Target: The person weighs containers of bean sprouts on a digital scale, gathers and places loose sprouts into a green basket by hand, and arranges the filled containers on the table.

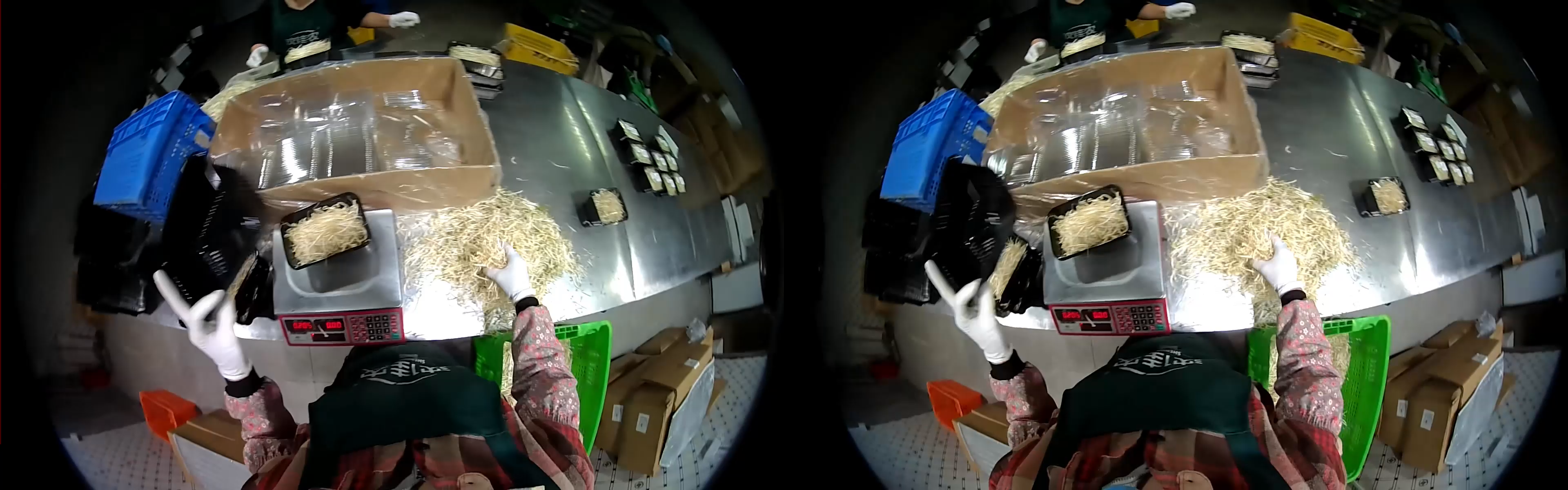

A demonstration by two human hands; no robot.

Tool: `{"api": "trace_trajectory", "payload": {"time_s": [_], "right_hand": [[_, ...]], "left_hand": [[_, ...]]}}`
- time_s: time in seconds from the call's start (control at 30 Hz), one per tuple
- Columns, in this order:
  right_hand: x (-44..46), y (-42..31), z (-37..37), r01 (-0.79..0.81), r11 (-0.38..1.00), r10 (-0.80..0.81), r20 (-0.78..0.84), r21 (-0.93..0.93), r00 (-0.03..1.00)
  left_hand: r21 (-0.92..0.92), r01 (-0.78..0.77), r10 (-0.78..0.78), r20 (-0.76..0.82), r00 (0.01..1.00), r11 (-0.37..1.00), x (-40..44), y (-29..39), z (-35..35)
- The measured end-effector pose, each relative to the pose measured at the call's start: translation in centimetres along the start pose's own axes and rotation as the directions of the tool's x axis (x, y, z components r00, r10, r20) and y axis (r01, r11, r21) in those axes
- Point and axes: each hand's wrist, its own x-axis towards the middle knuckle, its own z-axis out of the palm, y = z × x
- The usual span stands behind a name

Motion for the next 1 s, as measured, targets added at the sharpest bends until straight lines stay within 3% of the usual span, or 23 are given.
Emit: {"api": "trace_trajectory", "payload": {"time_s": [0.07,0.1,0.13,0.17,0.2,0.23,0.3,0.37,0.43,0.47,0.5,0.57,0.67,0.73,0.83,0.9,1.0], "right_hand": [[0.5,0.3,-2.6,-0.097,0.927,0.088,0.041,0.361,0.995],[0.9,1.7,-3.2,-0.111,0.730,0.067,0.091,0.674,0.994],[0.5,1.0,-5.7,-0.144,0.579,0.056,0.137,0.803,0.989],[-0.2,-0.4,-9.2,-0.174,0.403,0.033,0.176,0.898,0.984],[-0.6,-0.7,-11.6,-0.147,0.388,0.000,0.159,0.910,0.987],[-0.9,-0.9,-13.9,-0.119,0.370,-0.034,0.142,0.921,0.989],[-2.0,-3.7,-18.2,-0.075,0.376,-0.139,0.136,0.924,0.981],[-2.4,-6.3,-20.1,0.029,0.449,-0.306,0.123,0.893,0.944],[-3.0,-8.5,-19.8,-0.014,0.605,-0.330,0.266,0.796,0.906],[-2.3,-8.1,-17.5,-0.003,0.680,-0.353,0.331,0.733,0.875],[-1.6,-7.4,-15.2,0.241,0.862,-0.388,0.277,0.446,0.879],[-1.5,-6.6,-13.7,0.356,0.906,-0.403,0.209,0.230,0.891],[-3.8,-7.1,-17.5,0.128,0.894,-0.195,0.116,0.429,0.974],[-4.2,-4.2,-17.9,0.130,0.743,-0.137,-0.040,0.656,0.990],[-3.8,-3.6,-18.4,0.091,0.486,0.012,-0.110,0.869,0.994],[-3.3,-4.5,-17.5,0.140,0.510,0.034,-0.182,0.849,0.983],[-2.7,-6.1,-17.1,0.135,0.600,-0.006,-0.164,0.788,0.986]], "left_hand": [[-0.210,0.045,0.001,0.212,0.977,0.977,-0.9,2.4,4.5],[-0.118,-0.128,0.161,0.339,0.927,0.985,-0.7,3.1,6.9],[-0.191,-0.185,0.249,0.402,0.881,0.964,-1.2,3.5,9.8],[-0.244,-0.101,0.219,0.527,0.821,0.964,-2.1,4.7,11.8],[-0.310,0.093,0.132,0.633,0.763,0.946,-3.6,4.9,14.1],[-0.258,-0.055,0.217,0.660,0.719,0.965,-4.7,5.0,16.2],[-0.224,0.172,0.088,0.815,0.572,0.959,-7.5,4.8,19.8],[-0.304,0.155,0.176,0.822,0.541,0.940,-9.9,4.3,22.9],[-0.263,0.366,0.093,0.902,0.422,0.893,-11.9,4.7,25.0],[-0.295,0.389,0.113,0.898,0.426,0.873,-12.7,4.8,25.6],[-0.325,0.412,0.134,0.893,0.429,0.852,-13.5,4.9,26.2],[-0.385,0.414,0.181,0.873,0.452,0.825,-14.4,5.0,26.7],[-0.451,0.398,0.191,0.818,0.542,0.799,-14.7,4.0,25.3],[-0.445,0.389,0.164,0.801,0.577,0.807,-14.0,3.7,23.8],[-0.503,0.398,0.149,0.744,0.652,0.767,-14.4,2.9,23.2],[-0.537,0.356,0.138,0.676,0.724,0.764,-13.8,2.9,22.8],[-0.540,0.304,0.098,0.593,0.800,0.785,-12.0,2.7,20.7]]}}
